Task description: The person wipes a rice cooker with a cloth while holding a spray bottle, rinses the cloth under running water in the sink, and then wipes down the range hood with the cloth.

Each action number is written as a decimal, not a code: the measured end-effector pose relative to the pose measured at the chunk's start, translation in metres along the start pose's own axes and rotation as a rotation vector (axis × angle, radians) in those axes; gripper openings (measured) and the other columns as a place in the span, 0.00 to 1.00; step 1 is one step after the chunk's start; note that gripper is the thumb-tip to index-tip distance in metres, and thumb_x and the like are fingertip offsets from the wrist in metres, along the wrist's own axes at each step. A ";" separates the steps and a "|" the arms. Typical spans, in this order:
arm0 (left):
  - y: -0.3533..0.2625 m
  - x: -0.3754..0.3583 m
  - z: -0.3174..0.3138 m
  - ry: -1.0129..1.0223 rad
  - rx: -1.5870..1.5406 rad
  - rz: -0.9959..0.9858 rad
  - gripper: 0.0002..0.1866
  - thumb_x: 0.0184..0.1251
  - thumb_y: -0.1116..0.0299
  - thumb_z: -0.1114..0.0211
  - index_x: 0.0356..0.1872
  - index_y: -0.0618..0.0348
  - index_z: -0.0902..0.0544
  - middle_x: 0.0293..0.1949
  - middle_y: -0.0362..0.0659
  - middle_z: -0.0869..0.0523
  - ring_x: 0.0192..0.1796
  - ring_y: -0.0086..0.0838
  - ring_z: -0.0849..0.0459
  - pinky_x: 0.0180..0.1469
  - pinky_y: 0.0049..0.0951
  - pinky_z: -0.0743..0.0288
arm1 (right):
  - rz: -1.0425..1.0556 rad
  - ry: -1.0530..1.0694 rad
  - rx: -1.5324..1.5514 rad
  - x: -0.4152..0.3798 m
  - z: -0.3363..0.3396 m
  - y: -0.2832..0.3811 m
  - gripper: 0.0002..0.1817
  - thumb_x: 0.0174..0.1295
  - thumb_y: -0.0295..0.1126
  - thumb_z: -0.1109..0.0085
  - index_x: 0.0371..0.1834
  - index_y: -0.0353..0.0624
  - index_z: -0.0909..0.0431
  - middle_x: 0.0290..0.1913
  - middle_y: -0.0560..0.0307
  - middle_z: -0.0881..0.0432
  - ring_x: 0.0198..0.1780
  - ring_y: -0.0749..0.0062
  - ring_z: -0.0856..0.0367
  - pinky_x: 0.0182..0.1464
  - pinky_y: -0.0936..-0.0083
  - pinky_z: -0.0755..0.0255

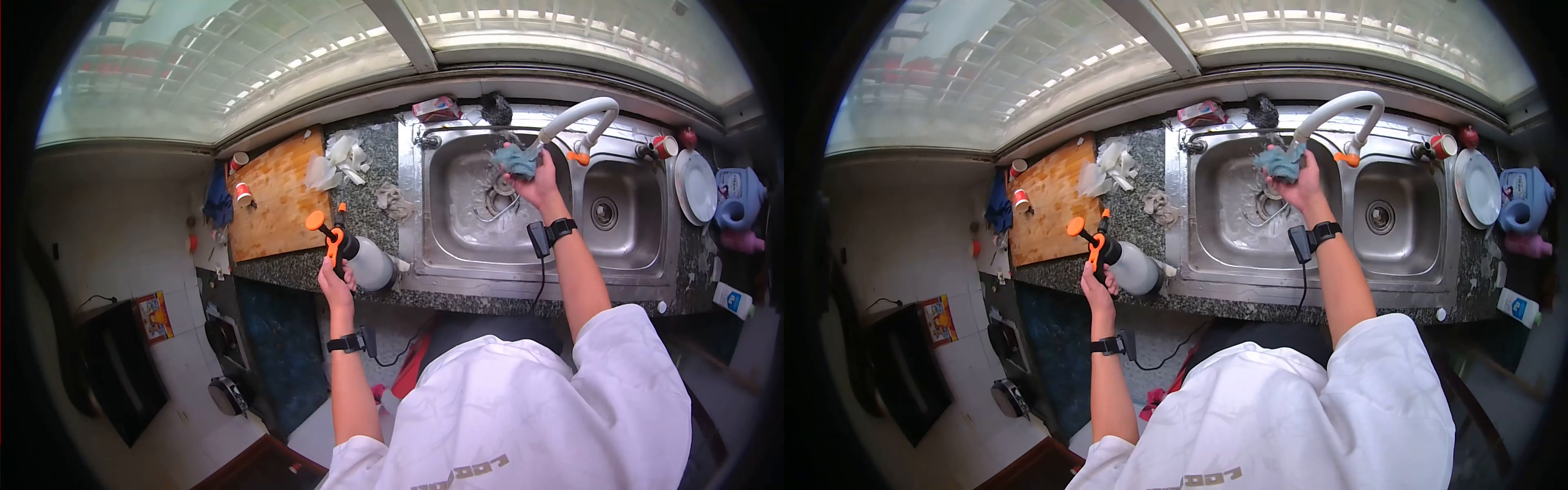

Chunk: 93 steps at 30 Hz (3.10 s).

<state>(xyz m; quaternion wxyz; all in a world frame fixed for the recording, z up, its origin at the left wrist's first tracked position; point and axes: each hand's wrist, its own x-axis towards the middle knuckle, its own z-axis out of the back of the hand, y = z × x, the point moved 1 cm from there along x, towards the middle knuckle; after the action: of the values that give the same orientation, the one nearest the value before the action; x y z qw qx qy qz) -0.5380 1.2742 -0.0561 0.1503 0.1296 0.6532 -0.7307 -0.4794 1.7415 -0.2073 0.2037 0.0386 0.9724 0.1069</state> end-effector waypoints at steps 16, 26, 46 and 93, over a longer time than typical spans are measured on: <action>0.012 -0.002 -0.018 -0.061 0.155 -0.143 0.27 0.80 0.44 0.54 0.30 0.58 0.28 0.16 0.33 0.33 0.15 0.16 0.37 0.18 0.20 0.46 | 0.041 -0.208 -0.352 0.014 0.002 -0.029 0.21 0.80 0.43 0.51 0.64 0.39 0.29 0.48 0.53 0.22 0.35 0.68 0.18 0.29 0.78 0.25; 0.017 -0.002 -0.010 -0.098 0.118 -0.153 0.27 0.81 0.44 0.54 0.30 0.59 0.28 0.17 0.33 0.33 0.15 0.16 0.37 0.18 0.20 0.46 | 0.134 -0.400 -0.824 0.020 0.005 -0.025 0.30 0.72 0.67 0.53 0.37 0.47 0.28 0.32 0.61 0.27 0.29 0.74 0.22 0.21 0.76 0.36; 0.038 -0.011 0.004 -0.149 0.065 -0.158 0.27 0.81 0.45 0.55 0.29 0.58 0.27 0.17 0.34 0.32 0.15 0.17 0.37 0.18 0.19 0.46 | 0.079 -0.261 -0.822 0.011 0.003 -0.007 0.29 0.72 0.60 0.46 0.51 0.42 0.20 0.38 0.55 0.16 0.37 0.75 0.15 0.30 0.79 0.24; 0.054 -0.019 0.025 -0.284 -0.251 -0.253 0.24 0.78 0.53 0.50 0.24 0.61 0.28 0.17 0.37 0.30 0.14 0.20 0.36 0.17 0.22 0.47 | -0.079 -0.148 -0.593 -0.100 -0.005 -0.020 0.31 0.78 0.60 0.64 0.60 0.43 0.28 0.48 0.46 0.18 0.45 0.58 0.15 0.49 0.55 0.18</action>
<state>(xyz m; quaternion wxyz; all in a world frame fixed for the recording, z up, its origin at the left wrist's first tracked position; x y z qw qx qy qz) -0.4995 1.2452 -0.0957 0.1629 -0.0772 0.7224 -0.6675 -0.3910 1.7089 -0.1690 0.2803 -0.0525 0.8822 0.3748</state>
